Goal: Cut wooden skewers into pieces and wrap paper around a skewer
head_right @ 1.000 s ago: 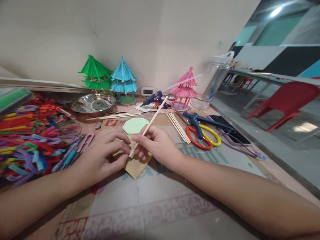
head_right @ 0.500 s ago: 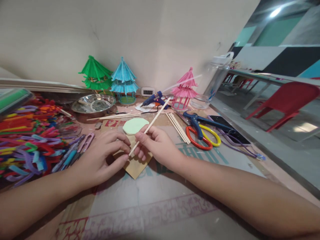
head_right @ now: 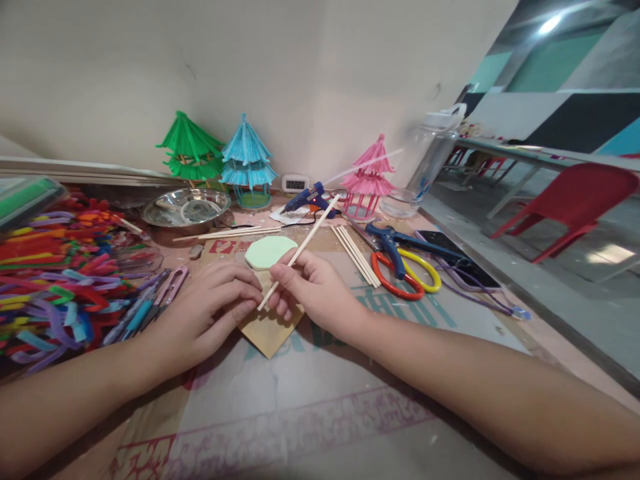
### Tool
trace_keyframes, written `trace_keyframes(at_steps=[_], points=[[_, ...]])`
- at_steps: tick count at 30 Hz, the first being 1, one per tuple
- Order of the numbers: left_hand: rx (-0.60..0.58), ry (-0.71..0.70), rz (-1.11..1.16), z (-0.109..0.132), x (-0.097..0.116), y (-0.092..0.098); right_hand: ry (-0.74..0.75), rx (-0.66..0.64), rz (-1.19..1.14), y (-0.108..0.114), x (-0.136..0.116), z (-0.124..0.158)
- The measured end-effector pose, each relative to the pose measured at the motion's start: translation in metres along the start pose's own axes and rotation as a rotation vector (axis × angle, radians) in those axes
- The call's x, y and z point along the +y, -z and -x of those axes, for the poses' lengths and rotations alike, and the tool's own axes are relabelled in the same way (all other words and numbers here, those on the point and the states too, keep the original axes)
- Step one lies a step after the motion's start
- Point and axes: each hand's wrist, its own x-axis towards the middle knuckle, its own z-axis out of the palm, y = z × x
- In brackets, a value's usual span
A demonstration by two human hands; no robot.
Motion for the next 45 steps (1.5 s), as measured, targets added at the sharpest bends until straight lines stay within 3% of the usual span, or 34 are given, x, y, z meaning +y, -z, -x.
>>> trace_keyframes(at_steps=[4,14,31,45], points=[[0.037,-0.010,-0.037,0.0003,-0.0003,0.0001,-0.004,0.046,0.000,-0.0006,-0.0013,-0.0004],[0.077,-0.035,-0.073,-0.0001,-0.0009,-0.0014,-0.025,0.025,0.014,-0.0021,-0.0031,-0.0017],[0.058,0.054,-0.027,-0.0001,0.0041,0.0009,-0.015,-0.035,0.004,-0.0019,-0.0002,-0.0010],[-0.018,-0.020,-0.016,0.0008,0.0005,0.0000,-0.004,-0.028,0.035,-0.0008,-0.0001,-0.0006]])
